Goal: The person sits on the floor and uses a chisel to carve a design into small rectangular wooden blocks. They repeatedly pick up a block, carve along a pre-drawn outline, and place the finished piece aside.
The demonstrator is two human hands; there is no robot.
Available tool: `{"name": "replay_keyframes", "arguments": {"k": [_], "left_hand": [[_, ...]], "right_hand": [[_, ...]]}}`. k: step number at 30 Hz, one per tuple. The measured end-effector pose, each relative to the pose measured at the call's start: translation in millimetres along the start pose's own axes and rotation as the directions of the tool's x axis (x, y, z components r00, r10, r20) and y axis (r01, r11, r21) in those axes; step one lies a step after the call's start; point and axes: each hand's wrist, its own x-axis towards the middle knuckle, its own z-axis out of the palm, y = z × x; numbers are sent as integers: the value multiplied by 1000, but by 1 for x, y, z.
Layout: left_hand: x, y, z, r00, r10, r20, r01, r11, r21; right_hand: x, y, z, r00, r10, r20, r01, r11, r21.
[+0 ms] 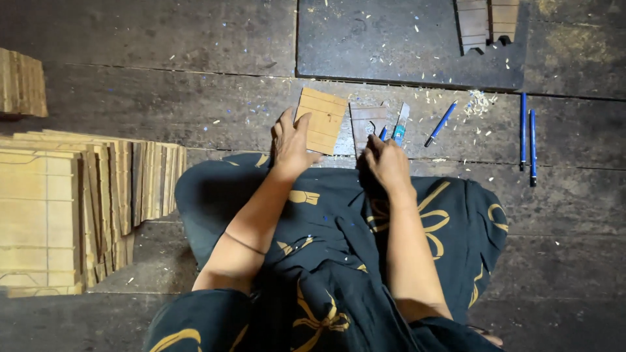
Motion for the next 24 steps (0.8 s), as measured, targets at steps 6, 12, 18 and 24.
{"name": "replay_keyframes", "arguments": {"k": [6, 12, 18, 24], "left_hand": [[7, -2, -1, 999, -38, 21, 37, 998, 44], [26, 2, 8, 998, 61, -25, -61, 998, 2], [28, 5, 8, 992, 115, -57, -114, 993, 24], [38, -3, 14, 993, 113, -42, -113, 994, 7]], "right_hand": [[-1, -9, -16, 976, 109, 186, -69, 976, -208], [-7, -10, -20, 994, 3, 106, 20, 977, -212], [-7, -11, -9, 999, -34, 13, 37, 971, -237], [-17, -54, -41, 995, -72, -66, 55, 971, -233]]}}
